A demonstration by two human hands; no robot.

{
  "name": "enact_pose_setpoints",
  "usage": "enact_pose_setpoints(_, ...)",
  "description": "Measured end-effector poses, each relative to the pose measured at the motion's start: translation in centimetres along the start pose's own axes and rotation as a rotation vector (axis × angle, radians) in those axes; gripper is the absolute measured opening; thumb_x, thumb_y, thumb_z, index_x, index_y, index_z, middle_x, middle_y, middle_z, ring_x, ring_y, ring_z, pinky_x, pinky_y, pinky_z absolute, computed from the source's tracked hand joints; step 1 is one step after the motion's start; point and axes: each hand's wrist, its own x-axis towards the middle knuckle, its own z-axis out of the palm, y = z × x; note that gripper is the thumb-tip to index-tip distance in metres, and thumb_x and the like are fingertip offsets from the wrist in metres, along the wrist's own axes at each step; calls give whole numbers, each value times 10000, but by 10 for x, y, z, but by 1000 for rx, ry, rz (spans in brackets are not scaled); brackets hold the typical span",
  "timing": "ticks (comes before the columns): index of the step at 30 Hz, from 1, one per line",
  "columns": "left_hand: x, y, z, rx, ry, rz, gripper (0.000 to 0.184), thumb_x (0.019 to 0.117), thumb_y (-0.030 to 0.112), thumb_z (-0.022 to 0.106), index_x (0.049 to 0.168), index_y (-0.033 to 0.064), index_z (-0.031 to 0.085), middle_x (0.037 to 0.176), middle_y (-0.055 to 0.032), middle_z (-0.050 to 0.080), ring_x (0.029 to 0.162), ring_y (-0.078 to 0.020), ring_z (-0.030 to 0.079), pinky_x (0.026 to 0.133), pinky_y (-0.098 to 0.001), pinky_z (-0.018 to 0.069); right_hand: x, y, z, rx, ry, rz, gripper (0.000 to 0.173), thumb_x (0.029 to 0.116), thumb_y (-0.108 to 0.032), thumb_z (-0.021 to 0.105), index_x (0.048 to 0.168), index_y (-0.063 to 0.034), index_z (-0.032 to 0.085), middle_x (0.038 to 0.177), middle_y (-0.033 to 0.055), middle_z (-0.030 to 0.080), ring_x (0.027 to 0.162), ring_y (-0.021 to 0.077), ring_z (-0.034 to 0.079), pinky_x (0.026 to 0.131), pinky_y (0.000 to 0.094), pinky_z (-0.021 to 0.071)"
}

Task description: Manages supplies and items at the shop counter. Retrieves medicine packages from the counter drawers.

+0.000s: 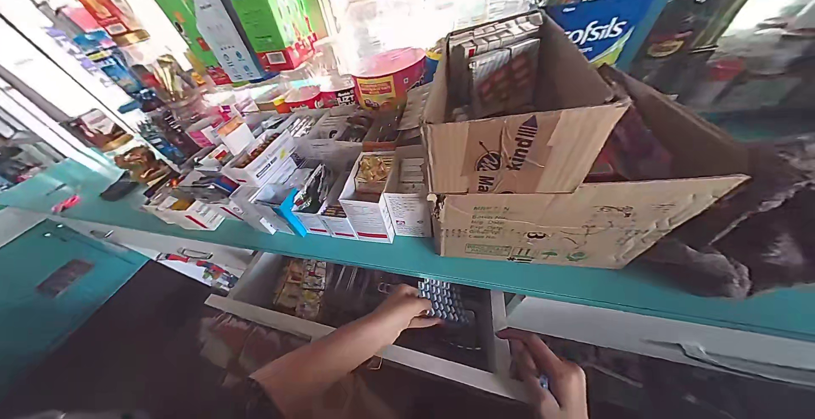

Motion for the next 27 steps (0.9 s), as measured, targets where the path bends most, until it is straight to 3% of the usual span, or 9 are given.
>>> enact_pose_setpoints(3,14,-1,11,-17,27,19,240,1010,-57,485,1243,-112,494,1102,-159,570,960,-189,658,876,-334,584,-2,1,4,-15,54,22,412,1019,-243,409,991,12,732,570,41,584,456,67,533,448,246,444)
enact_pose_setpoints(8,28,-5,21,39,91,137,300,1043,5,490,1317,-118,508,1298,-240,557,1119,-241,643,949,-352,566,-4,1,7,-35,110,85,388,1012,-223,428,989,11,737,587,40,607,462,71,550,452,261,462)
enact_pose_setpoints(13,36,-16,25,18,154,209,335,1049,43,517,1346,-112,507,1372,-257,530,1204,-262,612,1012,-351,534,-5,1,8,-74,116,49,396,1012,-244,422,1003,2,732,575,34,590,451,71,537,436,262,447)
enact_pose_setpoints(16,41,-18,27,46,130,221,431,995,45,620,1390,-74,494,1407,-244,527,1242,-266,588,1053,-368,496,-6,-1,10,-106,133,57,396,1006,-252,421,997,-8,733,573,35,588,448,86,537,433,272,441)
enact_pose_setpoints(19,60,-25,33,26,81,283,533,915,-3,712,1392,-56,480,1326,-218,558,1063,-213,655,896,-331,572,-7,1,11,-105,143,73,389,1006,-249,428,1004,-13,737,584,29,598,453,81,546,445,272,459)
enact_pose_setpoints(21,67,-17,33,124,45,278,461,917,17,720,1329,-78,537,1226,-204,612,983,-184,659,864,-320,567,-7,1,10,-96,146,71,386,1007,-244,425,1012,-10,732,582,21,590,452,71,540,446,263,459)
enact_pose_setpoints(23,72,-11,26,291,-29,300,401,966,85,684,1315,-74,567,1192,-192,637,987,-173,644,879,-321,546,-6,0,10,-87,151,74,380,1004,-227,426,1009,-2,733,574,19,587,452,59,536,452,244,455)
enact_pose_setpoints(26,79,-15,11,531,-104,427,441,1017,156,612,1375,-88,529,1318,-252,606,1193,-249,619,1045,-391,490,-8,0,10,-97,154,88,372,995,-211,430,1008,-2,737,570,27,591,447,83,544,443,273,459)
enact_pose_setpoints(27,82,-18,9,561,-76,470,415,1019,173,604,1341,-85,556,1251,-242,635,1119,-244,645,997,-397,515,-7,0,10,-98,151,94,370,994,-210,431,1013,-4,737,573,32,593,448,96,546,442,287,458)
